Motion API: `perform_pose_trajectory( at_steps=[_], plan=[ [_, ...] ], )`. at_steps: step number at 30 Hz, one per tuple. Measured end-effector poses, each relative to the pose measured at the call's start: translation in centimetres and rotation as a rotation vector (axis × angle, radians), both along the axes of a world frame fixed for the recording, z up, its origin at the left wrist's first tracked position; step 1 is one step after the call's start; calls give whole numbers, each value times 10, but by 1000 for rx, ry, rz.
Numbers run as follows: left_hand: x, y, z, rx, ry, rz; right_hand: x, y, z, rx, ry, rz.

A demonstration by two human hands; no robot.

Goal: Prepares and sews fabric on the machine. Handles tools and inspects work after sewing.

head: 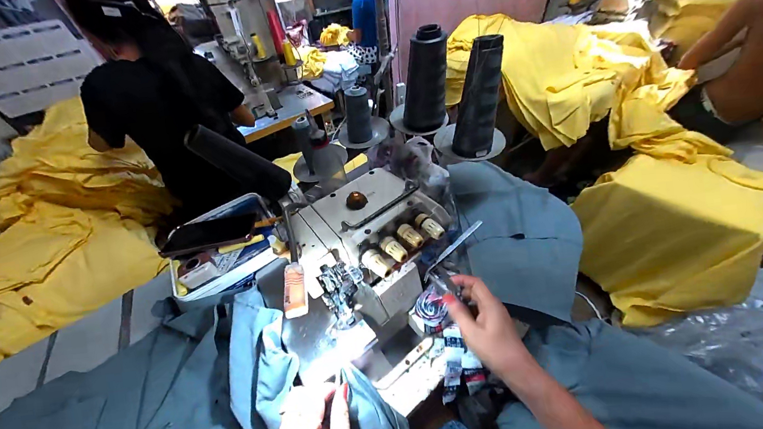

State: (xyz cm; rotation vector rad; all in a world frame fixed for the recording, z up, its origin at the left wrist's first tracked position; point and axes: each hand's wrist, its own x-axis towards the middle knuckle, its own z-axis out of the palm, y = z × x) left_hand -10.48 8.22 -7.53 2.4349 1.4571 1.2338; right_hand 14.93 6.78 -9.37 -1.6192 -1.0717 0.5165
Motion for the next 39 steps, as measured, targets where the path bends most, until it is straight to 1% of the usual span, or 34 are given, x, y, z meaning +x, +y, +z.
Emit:
perform_pose_trajectory(
  at_steps=[2,5,7,10,14,16,18,20,23,24,26,29,32,36,38,39],
  plan=[
    [3,0,1,-6,-10,-21,-16,-9,-1,117,-285,116],
    [7,2,-2,56,-27,-49,-36,-10,6,277,-740,181],
    [6,0,-3,40,-44,-60,-43,-5,11,321,-917,235],
    [5,0,-3,23,-56,-69,-51,5,16,288,-1054,307],
    [7,-2,-3,30,-45,-90,-63,15,20,272,-1094,384],
    [8,-4,-5,35,-45,-97,-67,18,19,279,-1044,433],
    [7,-6,-8,39,-38,-118,-65,17,16,317,-899,427],
    [5,-10,-14,38,-25,-144,-58,10,10,346,-717,340],
    [2,-12,-22,37,-46,-174,-31,-1,-4,278,-545,207],
    [2,-13,-22,30,-67,-180,-21,-3,-8,259,-558,181],
    [3,-11,-21,27,-120,-190,-9,-7,-8,250,-689,184],
    [7,-10,-16,24,-171,-200,-18,-8,0,289,-876,276],
    [10,-9,-13,24,-172,-201,-34,1,5,326,-981,340],
    [8,-9,-13,37,-143,-201,-57,15,7,338,-978,416],
    [4,-10,-14,19,-183,-246,-63,15,6,369,-889,427],
    [-1,-11,-13,-6,-230,-271,-63,13,5,392,-831,400]
  ],
)
